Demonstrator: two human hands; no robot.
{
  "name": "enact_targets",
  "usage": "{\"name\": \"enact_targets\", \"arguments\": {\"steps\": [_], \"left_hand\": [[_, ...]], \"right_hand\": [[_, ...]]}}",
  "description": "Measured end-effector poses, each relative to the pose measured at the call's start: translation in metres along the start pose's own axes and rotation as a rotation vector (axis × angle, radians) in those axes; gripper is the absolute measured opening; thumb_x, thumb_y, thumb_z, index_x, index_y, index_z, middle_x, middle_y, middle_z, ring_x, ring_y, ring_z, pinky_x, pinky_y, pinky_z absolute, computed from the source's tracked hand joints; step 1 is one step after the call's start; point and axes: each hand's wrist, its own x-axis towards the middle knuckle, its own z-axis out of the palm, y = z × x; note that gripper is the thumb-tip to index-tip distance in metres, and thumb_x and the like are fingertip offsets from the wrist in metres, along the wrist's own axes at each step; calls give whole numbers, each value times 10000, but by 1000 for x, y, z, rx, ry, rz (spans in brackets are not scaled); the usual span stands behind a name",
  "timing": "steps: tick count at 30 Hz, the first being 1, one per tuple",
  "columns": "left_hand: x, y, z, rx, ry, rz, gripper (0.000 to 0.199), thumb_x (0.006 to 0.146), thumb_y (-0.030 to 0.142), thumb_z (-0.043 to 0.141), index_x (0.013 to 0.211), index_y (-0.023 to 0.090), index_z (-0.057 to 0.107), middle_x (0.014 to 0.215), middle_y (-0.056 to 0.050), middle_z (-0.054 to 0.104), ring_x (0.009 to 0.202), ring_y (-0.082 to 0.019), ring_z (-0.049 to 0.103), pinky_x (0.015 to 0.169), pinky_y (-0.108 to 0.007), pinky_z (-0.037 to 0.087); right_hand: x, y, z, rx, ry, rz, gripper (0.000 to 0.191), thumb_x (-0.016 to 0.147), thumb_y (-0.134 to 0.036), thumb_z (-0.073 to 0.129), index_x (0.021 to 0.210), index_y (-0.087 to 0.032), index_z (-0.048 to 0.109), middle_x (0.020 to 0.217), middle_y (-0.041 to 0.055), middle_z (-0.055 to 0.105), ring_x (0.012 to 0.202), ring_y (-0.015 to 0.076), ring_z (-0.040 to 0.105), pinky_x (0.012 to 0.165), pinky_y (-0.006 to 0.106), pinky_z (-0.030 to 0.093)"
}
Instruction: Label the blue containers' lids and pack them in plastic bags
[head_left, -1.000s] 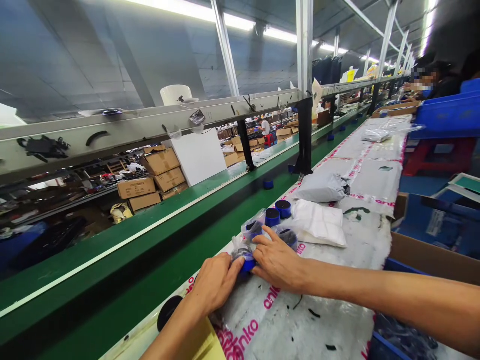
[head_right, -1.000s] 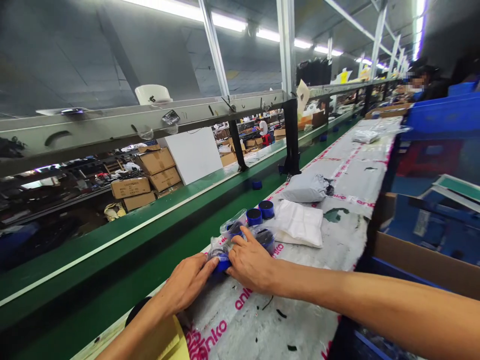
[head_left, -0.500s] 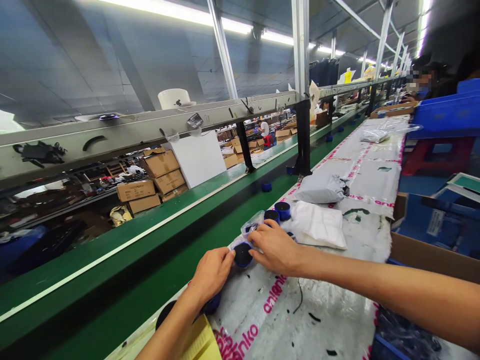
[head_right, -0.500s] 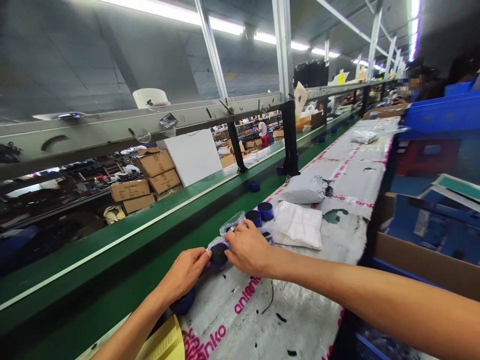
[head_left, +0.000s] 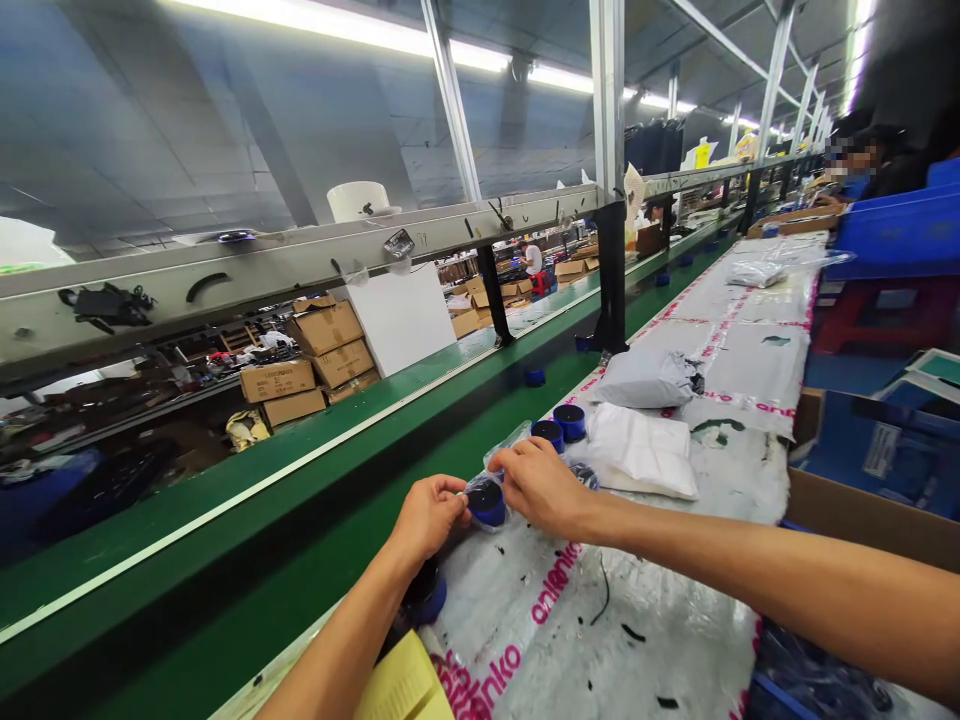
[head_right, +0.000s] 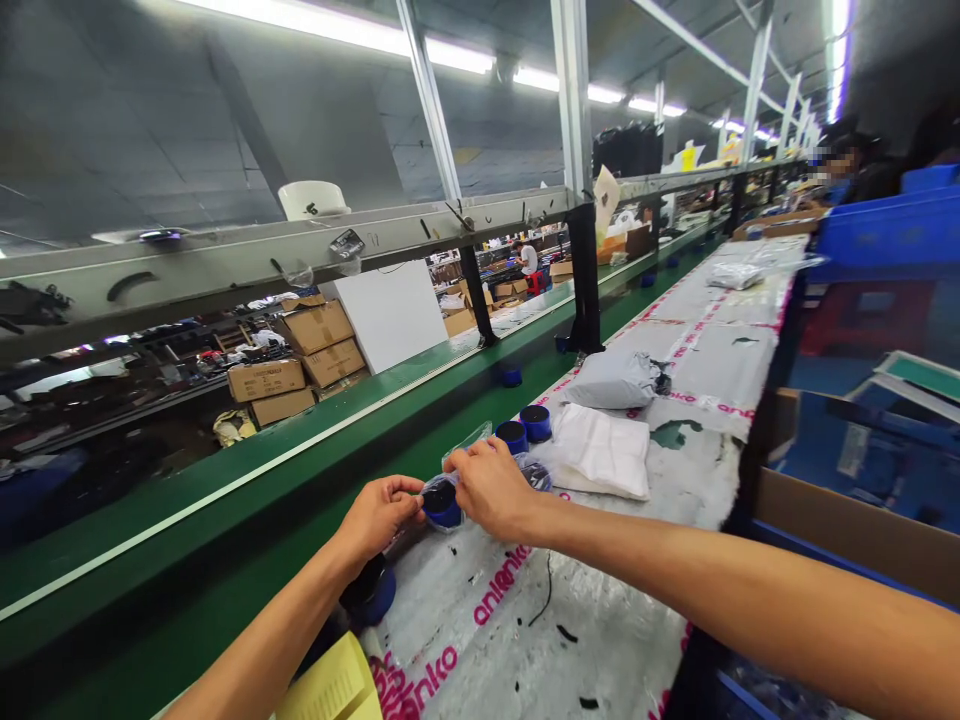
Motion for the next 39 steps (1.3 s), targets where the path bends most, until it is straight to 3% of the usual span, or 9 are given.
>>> {"name": "enact_targets", "arguments": {"steps": [6, 10, 13, 16, 22, 28, 33, 36, 39], "left_hand": [[-16, 10, -8, 158, 175, 109, 268, 774, 157, 522, 1019, 182, 625, 630, 16, 654, 625, -167, 621, 609, -260, 421], [-33, 14, -8, 276, 104, 333, 273, 758, 143, 537, 986, 242, 649, 1194, -39, 643, 977, -197, 623, 872, -316, 440], [-35, 10, -4, 300, -26, 436, 403, 689, 74, 545, 1032, 266, 632, 1410, -16, 520, 1140, -193, 572, 972, -307, 411], [-31, 8, 0, 316, -64, 460, 382, 670, 81, 585, 1012, 252, 604, 1297, -22, 573, 1029, -181, 588, 905, -301, 428], [-30, 10, 6, 315, -23, 458, 277, 675, 154, 673, 920, 239, 578, 1127, 6, 599, 828, -155, 537, 739, -282, 403], [-32, 13, 12, 238, -64, 432, 59, 742, 218, 670, 731, 208, 612, 1119, -21, 629, 886, -168, 590, 750, -268, 443], [-35, 21, 6, 222, -94, 400, 74, 722, 184, 647, 686, 196, 583, 890, -3, 655, 797, -154, 580, 694, -245, 427], [-40, 24, 7, 245, -69, 367, 24, 768, 220, 618, 778, 203, 605, 736, 26, 621, 684, -146, 543, 633, -251, 397], [-45, 24, 11, 275, -57, 382, 303, 761, 284, 681, 1056, 240, 622, 955, 7, 658, 751, -159, 574, 684, -270, 421]], "right_hand": [[-8, 2, -22, -46, 140, -111, 215, 890, -117, 544, 1052, -166, 676, 984, 78, 696, 1010, 226, 561, 941, 361, 349], [-28, -1, -14, -233, -11, -438, 137, 918, -302, 612, 898, -187, 683, 882, 71, 674, 982, 262, 524, 945, 425, 328], [-37, -4, 8, -363, -50, -456, 148, 941, -220, 557, 882, -164, 680, 878, 89, 676, 960, 268, 518, 912, 439, 321], [-34, -7, 18, -366, -52, -372, 179, 924, -129, 512, 870, -147, 682, 860, 101, 682, 923, 260, 527, 857, 426, 322], [-25, -12, -6, -103, -30, -213, 94, 857, -187, 586, 848, -168, 678, 851, 59, 698, 899, 223, 548, 811, 369, 327], [-29, -2, -24, -67, -32, -236, 59, 832, -168, 620, 845, -176, 677, 917, 55, 680, 967, 225, 549, 880, 366, 334], [-33, 3, -46, -21, -206, -273, 112, 778, -78, 646, 827, -171, 684, 1021, 52, 685, 1009, 211, 576, 868, 322, 367], [-38, 2, -53, -18, -223, -220, 145, 800, -58, 632, 851, -178, 697, 900, 35, 698, 915, 202, 591, 844, 314, 380], [-42, 2, -56, 7, -210, -236, 161, 820, -63, 643, 904, -186, 703, 873, 30, 704, 923, 213, 588, 861, 320, 380]]}}
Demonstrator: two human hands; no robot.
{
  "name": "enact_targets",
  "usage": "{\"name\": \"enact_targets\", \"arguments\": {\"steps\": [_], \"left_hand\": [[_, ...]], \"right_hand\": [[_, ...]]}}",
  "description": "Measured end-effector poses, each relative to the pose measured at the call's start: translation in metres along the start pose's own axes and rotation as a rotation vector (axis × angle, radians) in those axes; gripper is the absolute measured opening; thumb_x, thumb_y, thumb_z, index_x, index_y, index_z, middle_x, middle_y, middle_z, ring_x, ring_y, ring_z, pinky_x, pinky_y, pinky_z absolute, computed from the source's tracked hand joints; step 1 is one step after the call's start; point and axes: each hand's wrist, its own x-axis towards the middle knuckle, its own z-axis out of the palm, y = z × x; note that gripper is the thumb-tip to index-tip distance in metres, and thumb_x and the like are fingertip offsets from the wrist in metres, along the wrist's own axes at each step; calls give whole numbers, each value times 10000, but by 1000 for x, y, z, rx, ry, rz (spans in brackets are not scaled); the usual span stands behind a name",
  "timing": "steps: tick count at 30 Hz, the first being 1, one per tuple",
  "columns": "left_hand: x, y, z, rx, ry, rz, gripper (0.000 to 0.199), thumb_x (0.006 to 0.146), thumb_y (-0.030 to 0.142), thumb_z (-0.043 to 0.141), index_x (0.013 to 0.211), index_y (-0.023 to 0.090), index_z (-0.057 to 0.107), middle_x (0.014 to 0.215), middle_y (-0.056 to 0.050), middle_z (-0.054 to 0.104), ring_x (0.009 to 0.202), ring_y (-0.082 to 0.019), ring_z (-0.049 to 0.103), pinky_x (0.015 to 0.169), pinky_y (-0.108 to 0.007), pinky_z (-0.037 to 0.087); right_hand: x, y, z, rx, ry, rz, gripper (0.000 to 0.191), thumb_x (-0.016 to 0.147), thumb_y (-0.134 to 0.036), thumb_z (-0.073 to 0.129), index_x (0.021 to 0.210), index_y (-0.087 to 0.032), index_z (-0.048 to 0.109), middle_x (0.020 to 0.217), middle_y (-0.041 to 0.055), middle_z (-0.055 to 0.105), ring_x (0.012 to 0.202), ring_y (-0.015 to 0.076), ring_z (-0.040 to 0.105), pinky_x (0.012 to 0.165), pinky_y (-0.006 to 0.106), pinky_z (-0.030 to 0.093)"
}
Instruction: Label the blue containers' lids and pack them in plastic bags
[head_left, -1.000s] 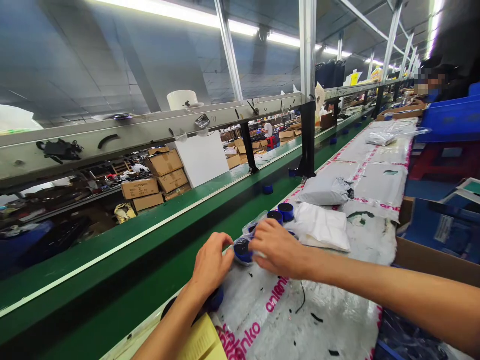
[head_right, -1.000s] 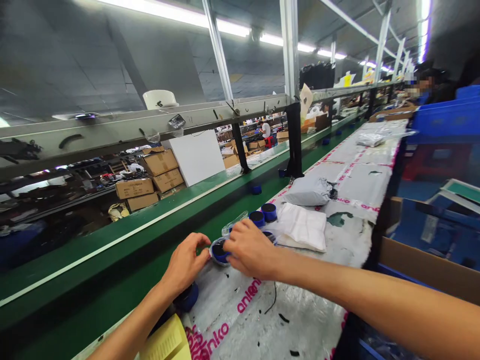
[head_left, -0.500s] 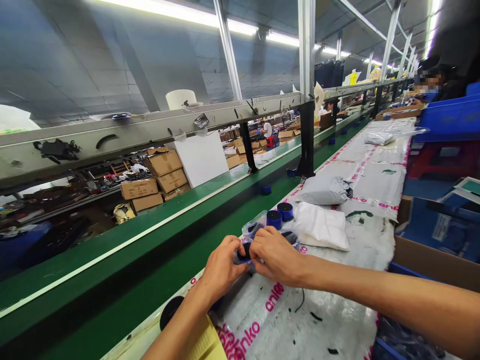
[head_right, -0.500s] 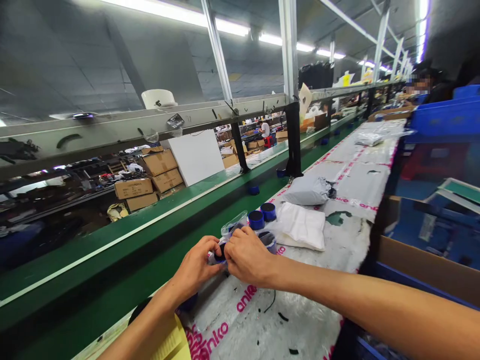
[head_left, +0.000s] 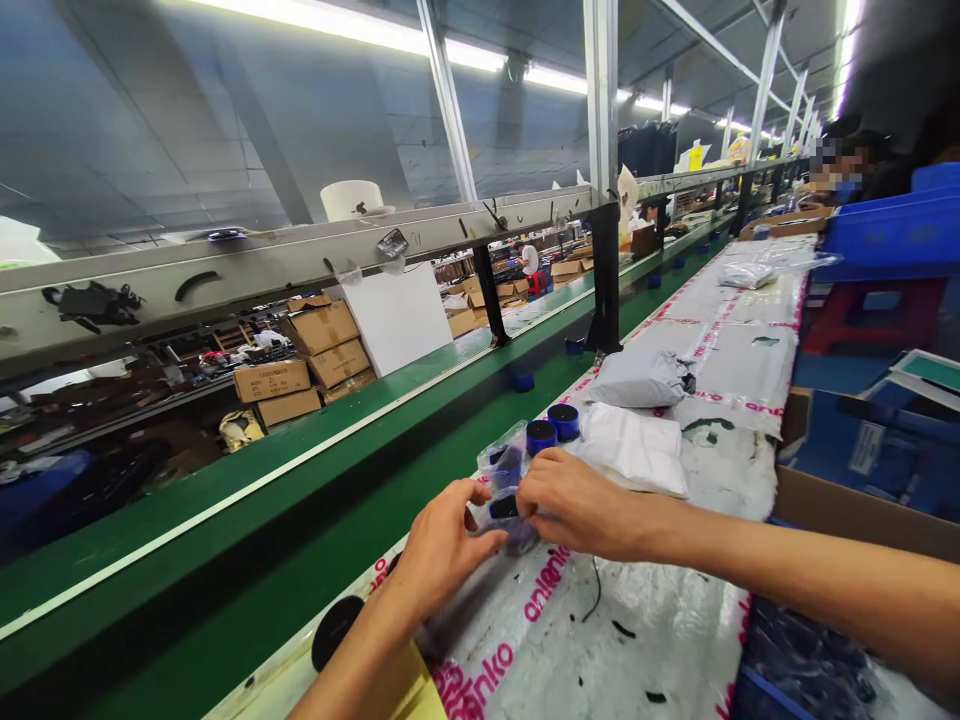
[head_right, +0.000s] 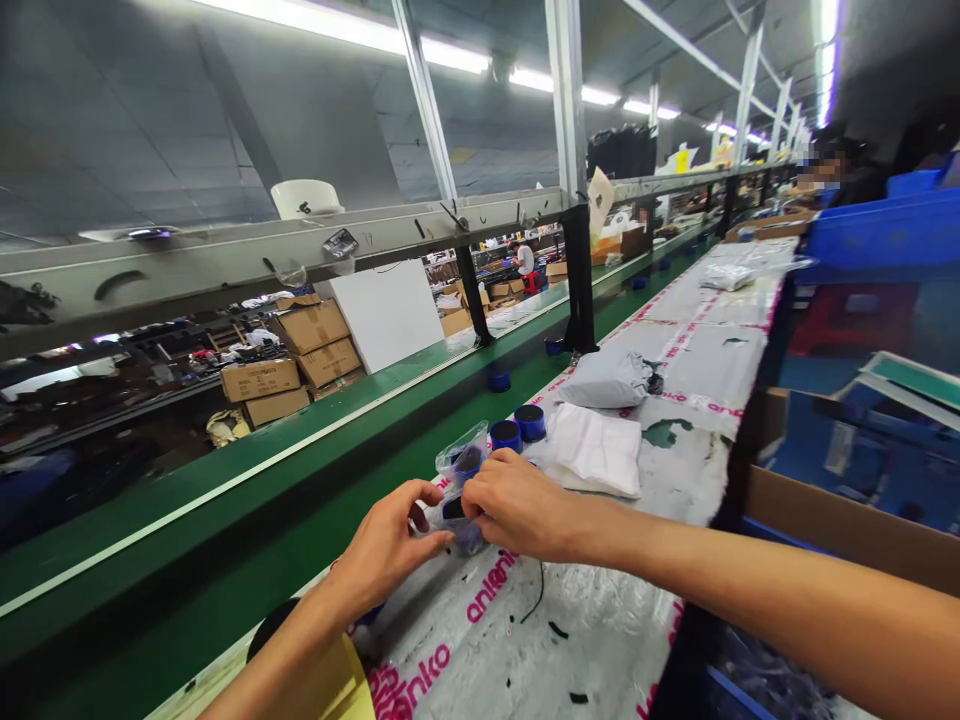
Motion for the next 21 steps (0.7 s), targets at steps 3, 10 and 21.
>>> {"name": "enact_targets", "arguments": {"steps": [3, 10, 21], "left_hand": [[-1, 2, 2, 117, -52, 84, 305, 768, 237, 664, 1068, 275, 625, 1107, -4, 628, 863, -171, 588, 753, -279, 416], [1, 9, -10, 202, -91, 55, 69, 764, 176, 556, 736, 224, 596, 727, 24, 623, 678, -157, 515, 632, -273, 306], [5, 16, 3, 142, -29, -171, 321, 926, 497, 462, 1075, 226, 549, 781, -7, 709, 708, -205, 629, 606, -273, 338]], "right_hand": [[-3, 2, -4, 26, 8, -31, 223, 803, -63, 675, 986, -189, 697, 896, 27, 707, 954, 215, 581, 880, 323, 378], [-7, 13, -18, -3, 50, 3, 115, 866, -196, 678, 972, -218, 718, 871, 21, 702, 903, 209, 598, 828, 314, 381], [35, 6, 5, -338, -61, 173, 109, 880, -227, 638, 863, -149, 713, 826, 115, 727, 919, 289, 620, 832, 391, 333]]}}
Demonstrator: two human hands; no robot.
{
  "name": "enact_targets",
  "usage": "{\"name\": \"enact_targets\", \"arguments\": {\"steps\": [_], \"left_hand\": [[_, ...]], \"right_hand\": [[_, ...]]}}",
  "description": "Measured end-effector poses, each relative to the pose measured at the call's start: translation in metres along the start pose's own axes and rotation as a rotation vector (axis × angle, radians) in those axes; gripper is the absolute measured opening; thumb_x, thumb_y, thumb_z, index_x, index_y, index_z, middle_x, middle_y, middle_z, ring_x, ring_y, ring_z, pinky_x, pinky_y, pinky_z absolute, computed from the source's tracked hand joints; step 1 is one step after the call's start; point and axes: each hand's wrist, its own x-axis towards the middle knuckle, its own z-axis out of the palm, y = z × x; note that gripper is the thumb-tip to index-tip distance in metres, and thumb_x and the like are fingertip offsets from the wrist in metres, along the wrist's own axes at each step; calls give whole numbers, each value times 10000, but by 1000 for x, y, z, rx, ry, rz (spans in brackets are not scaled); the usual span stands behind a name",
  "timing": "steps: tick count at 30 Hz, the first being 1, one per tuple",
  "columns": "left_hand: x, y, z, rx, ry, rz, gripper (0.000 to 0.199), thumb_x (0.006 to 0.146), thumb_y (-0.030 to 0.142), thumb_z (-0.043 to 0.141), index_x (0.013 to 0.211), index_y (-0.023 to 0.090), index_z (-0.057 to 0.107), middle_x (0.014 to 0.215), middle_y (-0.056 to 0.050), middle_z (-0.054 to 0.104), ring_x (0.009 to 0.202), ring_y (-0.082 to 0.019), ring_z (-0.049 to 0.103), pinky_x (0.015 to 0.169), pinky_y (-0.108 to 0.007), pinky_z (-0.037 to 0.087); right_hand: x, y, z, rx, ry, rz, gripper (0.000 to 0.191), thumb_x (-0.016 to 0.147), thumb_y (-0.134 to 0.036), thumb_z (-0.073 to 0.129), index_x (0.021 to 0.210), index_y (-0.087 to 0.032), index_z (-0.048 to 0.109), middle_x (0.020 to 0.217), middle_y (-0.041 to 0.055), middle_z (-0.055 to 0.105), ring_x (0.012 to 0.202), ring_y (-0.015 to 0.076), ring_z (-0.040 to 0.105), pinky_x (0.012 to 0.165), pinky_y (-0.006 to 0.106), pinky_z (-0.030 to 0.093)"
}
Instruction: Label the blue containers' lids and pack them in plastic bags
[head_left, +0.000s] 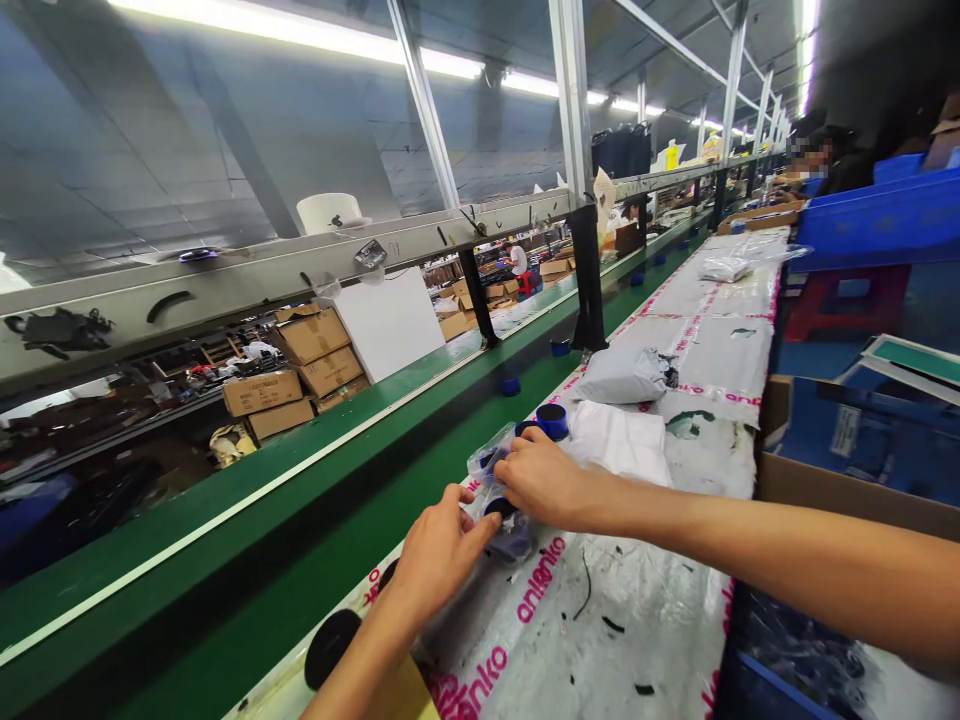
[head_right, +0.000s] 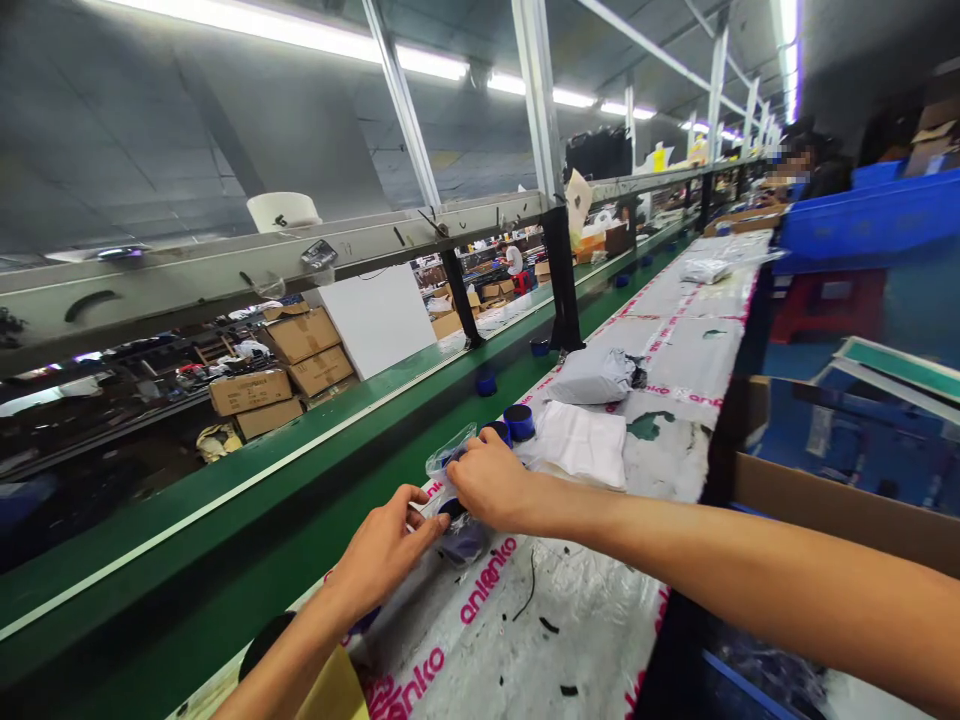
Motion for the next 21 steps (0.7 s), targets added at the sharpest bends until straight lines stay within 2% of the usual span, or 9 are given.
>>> {"name": "enact_targets", "arguments": {"steps": [3, 6, 9, 12, 16, 19, 21], "left_hand": [[10, 7, 7, 66, 57, -49, 294, 893, 513, 521, 943, 233, 597, 776, -26, 711, 724, -226, 631, 593, -282, 291], [16, 11, 9, 130, 92, -79, 277, 912, 420, 482, 752, 224, 596, 775, -58, 707, 745, -241, 633, 597, -293, 271], [14, 14, 8, 186, 102, -76, 235, 911, 284, 435, 815, 220, 640, 810, -88, 713, 794, -264, 650, 625, -310, 278], [6, 14, 4, 202, 61, -82, 168, 796, 171, 500, 824, 206, 661, 803, -110, 717, 810, -290, 661, 646, -325, 300], [-1, 11, -7, 68, -43, -117, 93, 692, 171, 535, 684, 202, 623, 676, -80, 704, 674, -256, 668, 606, -311, 362], [3, 7, -13, -126, -97, -139, 125, 690, 197, 505, 753, 211, 612, 613, -21, 693, 575, -200, 669, 572, -275, 426], [8, 5, -13, -252, -101, -154, 128, 718, 253, 495, 791, 210, 590, 640, -21, 704, 583, -195, 686, 571, -269, 466]], "right_hand": [[5, -3, -5, 50, 38, -14, 143, 897, -205, 591, 858, -168, 724, 831, 94, 734, 884, 272, 636, 789, 369, 332], [3, 0, -10, 45, 100, -74, 169, 906, -185, 558, 846, -178, 716, 827, 83, 730, 847, 257, 634, 747, 350, 325], [-2, 6, -11, -14, 100, -128, 115, 865, -174, 599, 809, -175, 699, 794, 79, 714, 866, 260, 611, 755, 351, 325], [-7, 12, -10, -51, 124, -132, 72, 832, -171, 620, 819, -170, 691, 803, 80, 710, 877, 261, 592, 776, 365, 328], [-11, 14, -10, -94, 154, -177, 100, 845, -155, 594, 859, -154, 693, 805, 103, 704, 871, 265, 582, 807, 388, 325], [-11, 15, -17, -71, 116, -147, 120, 850, -154, 587, 851, -159, 707, 808, 96, 714, 885, 260, 591, 797, 373, 332], [-8, 19, -26, -40, 98, -114, 128, 849, -160, 593, 848, -170, 720, 813, 84, 724, 903, 254, 604, 790, 354, 338]]}}
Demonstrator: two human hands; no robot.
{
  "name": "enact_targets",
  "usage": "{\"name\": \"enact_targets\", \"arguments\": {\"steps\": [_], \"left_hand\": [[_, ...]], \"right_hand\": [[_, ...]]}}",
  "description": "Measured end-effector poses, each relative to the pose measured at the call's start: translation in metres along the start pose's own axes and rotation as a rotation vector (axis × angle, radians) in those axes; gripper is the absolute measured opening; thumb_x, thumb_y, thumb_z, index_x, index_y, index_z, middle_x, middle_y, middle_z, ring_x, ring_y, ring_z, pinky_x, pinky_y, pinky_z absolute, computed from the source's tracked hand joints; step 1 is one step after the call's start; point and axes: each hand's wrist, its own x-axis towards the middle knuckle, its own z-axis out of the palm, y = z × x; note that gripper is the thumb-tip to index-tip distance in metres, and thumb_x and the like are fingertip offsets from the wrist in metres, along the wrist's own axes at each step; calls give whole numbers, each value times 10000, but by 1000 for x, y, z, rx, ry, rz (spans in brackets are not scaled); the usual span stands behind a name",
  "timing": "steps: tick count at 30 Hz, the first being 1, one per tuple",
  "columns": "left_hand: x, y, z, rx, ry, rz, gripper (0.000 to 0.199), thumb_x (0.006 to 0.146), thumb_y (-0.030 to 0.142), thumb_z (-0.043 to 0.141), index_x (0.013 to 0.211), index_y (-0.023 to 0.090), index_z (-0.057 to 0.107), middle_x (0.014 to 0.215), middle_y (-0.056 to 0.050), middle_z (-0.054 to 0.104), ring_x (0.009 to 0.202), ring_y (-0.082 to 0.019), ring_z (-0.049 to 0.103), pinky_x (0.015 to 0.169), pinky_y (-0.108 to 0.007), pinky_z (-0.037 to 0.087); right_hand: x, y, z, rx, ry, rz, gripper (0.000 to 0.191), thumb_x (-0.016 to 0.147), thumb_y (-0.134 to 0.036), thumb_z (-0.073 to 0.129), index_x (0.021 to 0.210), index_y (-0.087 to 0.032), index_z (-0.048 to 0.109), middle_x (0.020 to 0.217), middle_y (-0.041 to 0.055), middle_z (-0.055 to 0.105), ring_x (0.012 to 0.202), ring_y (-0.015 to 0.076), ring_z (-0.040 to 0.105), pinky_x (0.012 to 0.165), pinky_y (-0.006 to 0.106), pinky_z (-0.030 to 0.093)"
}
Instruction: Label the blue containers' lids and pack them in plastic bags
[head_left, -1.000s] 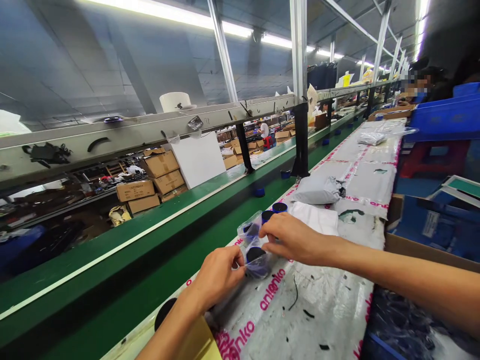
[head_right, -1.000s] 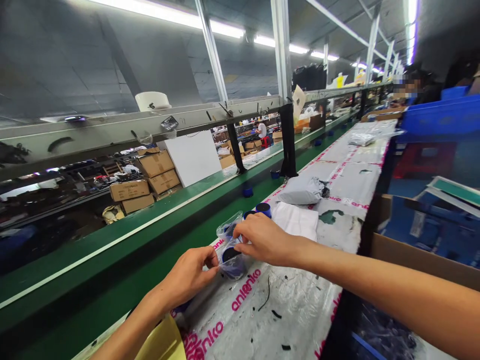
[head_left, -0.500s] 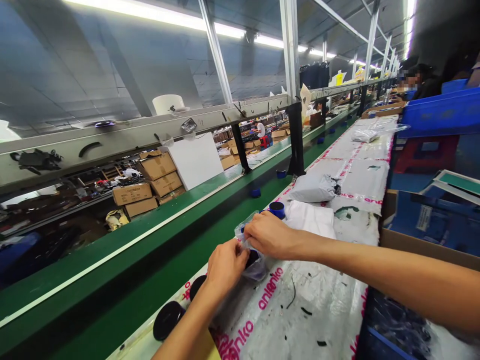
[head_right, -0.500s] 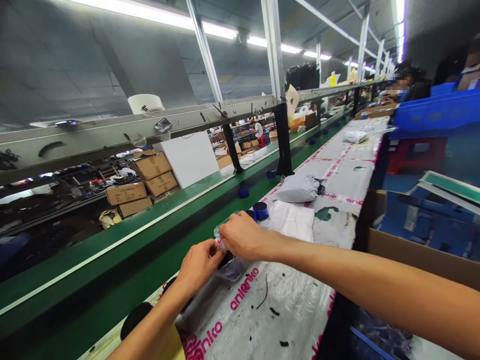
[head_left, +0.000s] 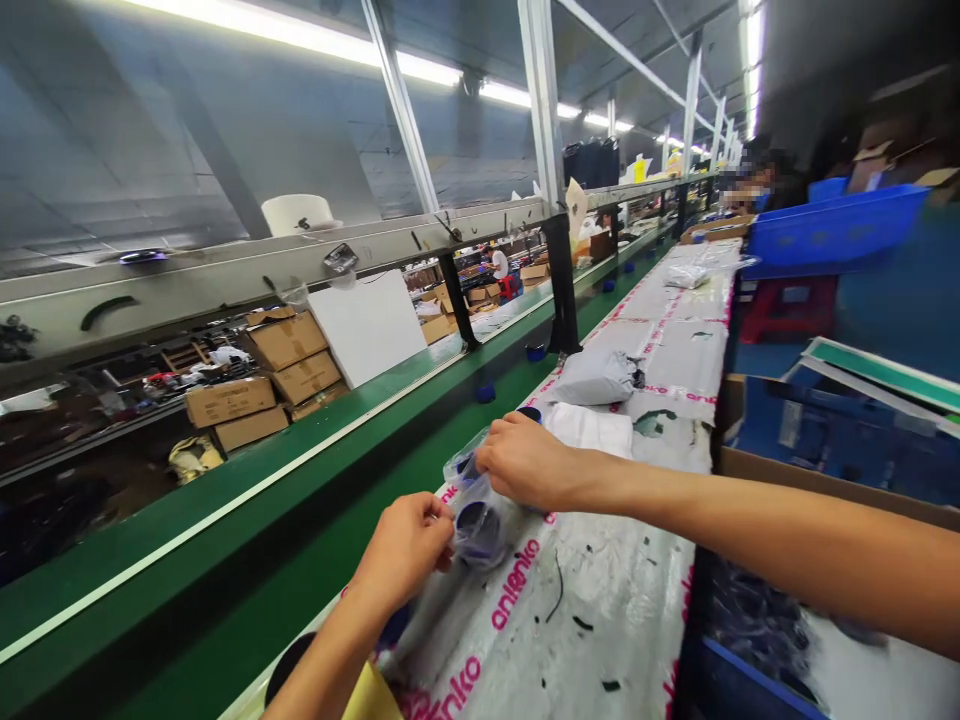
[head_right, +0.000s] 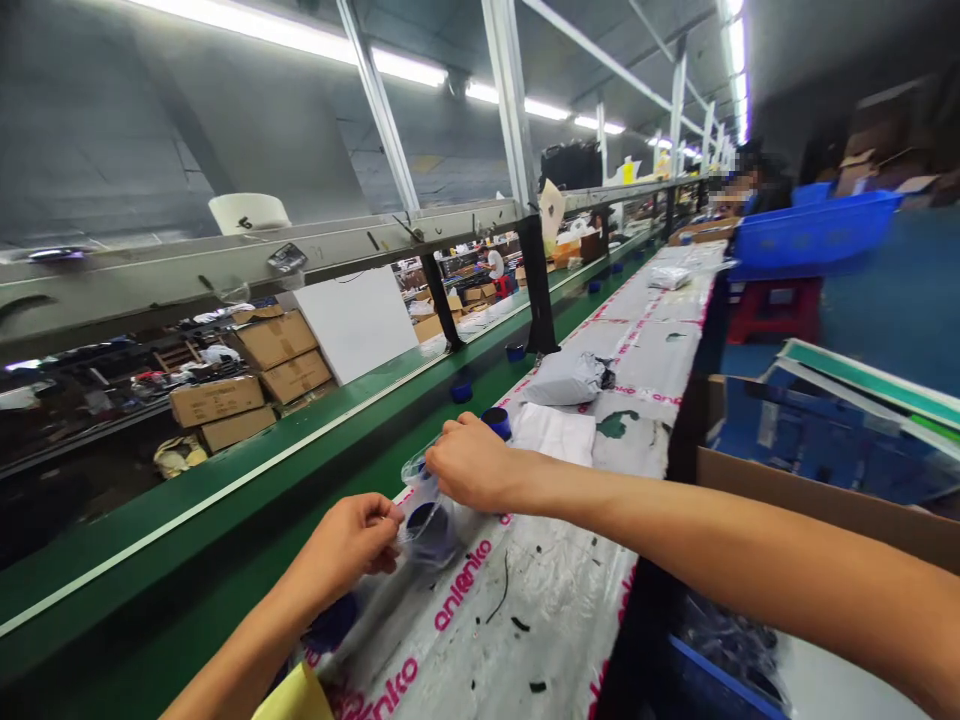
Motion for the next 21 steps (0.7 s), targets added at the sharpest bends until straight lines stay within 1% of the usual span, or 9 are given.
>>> {"name": "enact_targets", "arguments": {"steps": [2, 4, 7, 9, 12, 13, 15, 17, 21], "left_hand": [[7, -1, 3, -101, -2, -10, 167, 741, 352, 504, 795, 207, 568, 658, -36, 707, 599, -206, 696, 573, -280, 493], [13, 0, 8, -169, 1, -18, 271, 739, 465, 529, 795, 202, 559, 650, -48, 698, 598, -219, 694, 573, -297, 505], [19, 3, 10, -224, 26, -28, 392, 711, 572, 569, 799, 189, 570, 683, -63, 702, 624, -226, 697, 592, -309, 512], [18, 7, 7, -262, 63, -30, 425, 704, 588, 599, 816, 179, 590, 723, -64, 709, 654, -223, 705, 627, -314, 523], [11, 15, -1, -401, 100, -3, 460, 687, 604, 661, 826, 168, 619, 714, -37, 694, 656, -206, 698, 682, -325, 546], [8, 17, -3, -453, 107, 13, 472, 676, 613, 683, 818, 166, 625, 699, -28, 686, 647, -200, 692, 687, -325, 550], [4, 22, -4, -510, 119, 44, 486, 666, 624, 710, 803, 164, 634, 676, -17, 678, 634, -189, 682, 688, -317, 551], [3, 25, -2, -508, 116, 71, 482, 677, 623, 720, 805, 164, 644, 677, -15, 678, 634, -181, 675, 686, -306, 546], [4, 24, 5, -485, 66, 113, 478, 710, 627, 713, 816, 165, 653, 703, -16, 678, 646, -172, 657, 696, -309, 545]], "right_hand": [[3, 9, -11, 22, 9, 18, 154, 861, -164, 587, 889, -185, 737, 837, 77, 736, 928, 251, 619, 789, 339, 345], [5, 23, -22, 61, 29, 65, 193, 895, -192, 568, 968, -205, 747, 882, 70, 749, 922, 241, 642, 773, 320, 360], [-5, 49, -35, 135, 111, 228, 245, 955, -256, 525, 1093, -224, 726, 991, 56, 758, 904, 214, 672, 742, 286, 390], [-22, 64, -34, 100, 119, 350, 263, 986, -275, 483, 1104, -212, 710, 1028, 63, 752, 917, 211, 679, 743, 278, 411], [-55, 75, -13, -34, -20, 451, 240, 966, -275, 511, 981, -150, 715, 954, 126, 743, 895, 259, 687, 740, 310, 443], [-65, 75, -3, -52, -52, 452, 222, 939, -291, 563, 982, -131, 710, 962, 146, 736, 899, 279, 685, 736, 322, 454], [-78, 71, 18, -64, -74, 443, 297, 886, -348, 648, 1054, -106, 684, 1032, 167, 712, 946, 310, 671, 734, 340, 475], [-82, 66, 34, -70, -73, 450, 369, 876, -385, 658, 1112, -101, 655, 1103, 176, 681, 1014, 328, 644, 740, 350, 490], [-74, 62, 51, -45, -90, 485, 224, 918, -243, 552, 1021, -103, 694, 1054, 183, 686, 996, 320, 651, 735, 350, 489]]}}
